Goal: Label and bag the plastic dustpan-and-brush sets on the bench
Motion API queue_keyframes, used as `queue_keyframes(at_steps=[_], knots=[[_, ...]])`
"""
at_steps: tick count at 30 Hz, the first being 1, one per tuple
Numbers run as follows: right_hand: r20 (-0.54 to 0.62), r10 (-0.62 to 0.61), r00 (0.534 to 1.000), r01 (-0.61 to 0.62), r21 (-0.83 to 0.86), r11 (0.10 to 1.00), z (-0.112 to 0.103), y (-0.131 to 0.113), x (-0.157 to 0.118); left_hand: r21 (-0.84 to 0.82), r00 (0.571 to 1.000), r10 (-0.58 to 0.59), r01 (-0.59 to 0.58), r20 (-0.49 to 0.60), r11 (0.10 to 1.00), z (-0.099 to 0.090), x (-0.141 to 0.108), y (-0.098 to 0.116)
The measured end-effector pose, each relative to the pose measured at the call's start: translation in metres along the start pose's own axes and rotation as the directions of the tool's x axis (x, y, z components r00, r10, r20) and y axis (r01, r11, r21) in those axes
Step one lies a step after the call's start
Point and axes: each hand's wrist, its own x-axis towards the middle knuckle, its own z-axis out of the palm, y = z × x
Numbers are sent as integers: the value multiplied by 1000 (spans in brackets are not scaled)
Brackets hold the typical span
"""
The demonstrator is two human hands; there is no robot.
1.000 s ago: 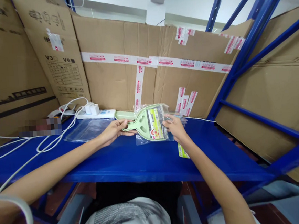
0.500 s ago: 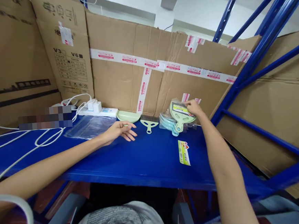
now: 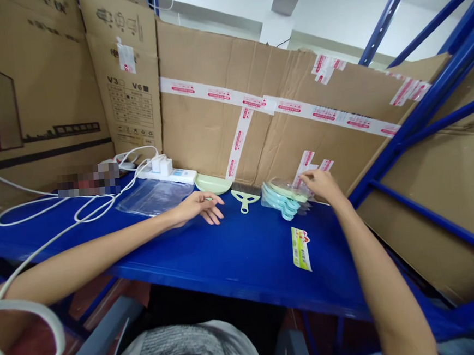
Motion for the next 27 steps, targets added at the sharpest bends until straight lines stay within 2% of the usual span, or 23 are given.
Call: queue_keyframes(at_steps=[4, 7, 10, 13, 17, 21, 27], knots=[[173, -123, 977, 142, -101, 985, -5, -11, -58, 9, 1000, -5, 5, 8, 1000, 0, -1, -3], [189, -152, 970, 179, -139, 974, 8, -28, -77, 14, 1000, -12, 12, 5, 1000, 0, -1, -3], [142, -93, 986, 121, -204, 972, 20, -38, -76, 19, 1000, -8, 8, -17, 1000, 0, -1, 1], [122, -76, 990, 102, -217, 971, 24, -37, -72, 25, 1000, 6, -5, -30, 1000, -1, 0, 4], [116, -74, 990, 84, -91, 992, 22, -28, -72, 14, 999, 22, -21, -27, 1000, -4, 0, 4], [162, -46, 986, 34, 73, 997, 23, -25, -75, 37, 999, 9, -8, -38, 999, -4, 0, 4], [113, -46, 993, 33, 116, 993, 31, -23, -74, 56, 999, 14, -12, -42, 998, -5, 0, 5]])
